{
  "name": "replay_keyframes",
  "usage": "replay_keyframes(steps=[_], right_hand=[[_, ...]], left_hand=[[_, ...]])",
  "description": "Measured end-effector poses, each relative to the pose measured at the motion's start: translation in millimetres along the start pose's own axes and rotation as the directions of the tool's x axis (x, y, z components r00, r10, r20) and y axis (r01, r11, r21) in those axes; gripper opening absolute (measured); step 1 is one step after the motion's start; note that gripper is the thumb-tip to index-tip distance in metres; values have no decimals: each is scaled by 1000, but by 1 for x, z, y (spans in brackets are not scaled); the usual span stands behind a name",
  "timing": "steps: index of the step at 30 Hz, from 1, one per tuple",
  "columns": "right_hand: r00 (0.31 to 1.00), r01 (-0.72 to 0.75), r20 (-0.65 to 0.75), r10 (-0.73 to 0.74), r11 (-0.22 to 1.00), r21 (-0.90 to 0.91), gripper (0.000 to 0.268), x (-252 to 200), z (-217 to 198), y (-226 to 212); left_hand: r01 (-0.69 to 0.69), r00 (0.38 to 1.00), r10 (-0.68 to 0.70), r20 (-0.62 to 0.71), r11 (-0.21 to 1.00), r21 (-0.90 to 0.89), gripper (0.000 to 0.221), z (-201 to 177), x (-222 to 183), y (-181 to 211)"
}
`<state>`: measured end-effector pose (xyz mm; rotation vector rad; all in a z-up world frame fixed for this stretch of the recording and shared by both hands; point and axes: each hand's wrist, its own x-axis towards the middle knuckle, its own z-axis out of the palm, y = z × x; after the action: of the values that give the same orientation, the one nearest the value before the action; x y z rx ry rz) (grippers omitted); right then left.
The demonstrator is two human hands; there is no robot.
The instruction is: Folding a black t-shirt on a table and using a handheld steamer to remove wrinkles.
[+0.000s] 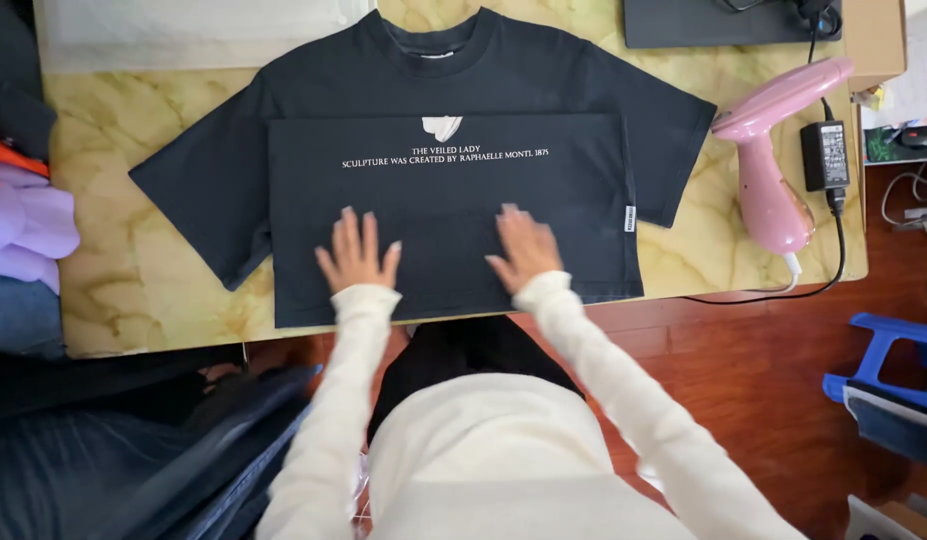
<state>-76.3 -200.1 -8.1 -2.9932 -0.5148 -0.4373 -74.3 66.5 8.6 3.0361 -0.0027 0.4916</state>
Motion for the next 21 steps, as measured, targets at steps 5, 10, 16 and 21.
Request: replay_keyframes(steps=[5, 10, 16, 21], right_hand=[[968, -240, 57, 246, 965, -102, 66, -59, -24, 85], [854, -419, 310, 417, 906, -65, 67, -53, -43, 87], [947, -311, -145, 287, 933, -180, 61, -33, -10, 34], [997, -70, -30, 74, 990, 123, 61, 0, 19, -39]], left_hand=[[53, 988, -44, 149, 997, -58, 56, -6, -25, -73], [54, 974, -33, 226, 995, -87, 55, -3, -24, -86], [-69, 997, 68, -40, 997, -32, 56, 0, -14, -47], [-110, 954, 159, 256, 974, -198, 59, 0, 1, 1]])
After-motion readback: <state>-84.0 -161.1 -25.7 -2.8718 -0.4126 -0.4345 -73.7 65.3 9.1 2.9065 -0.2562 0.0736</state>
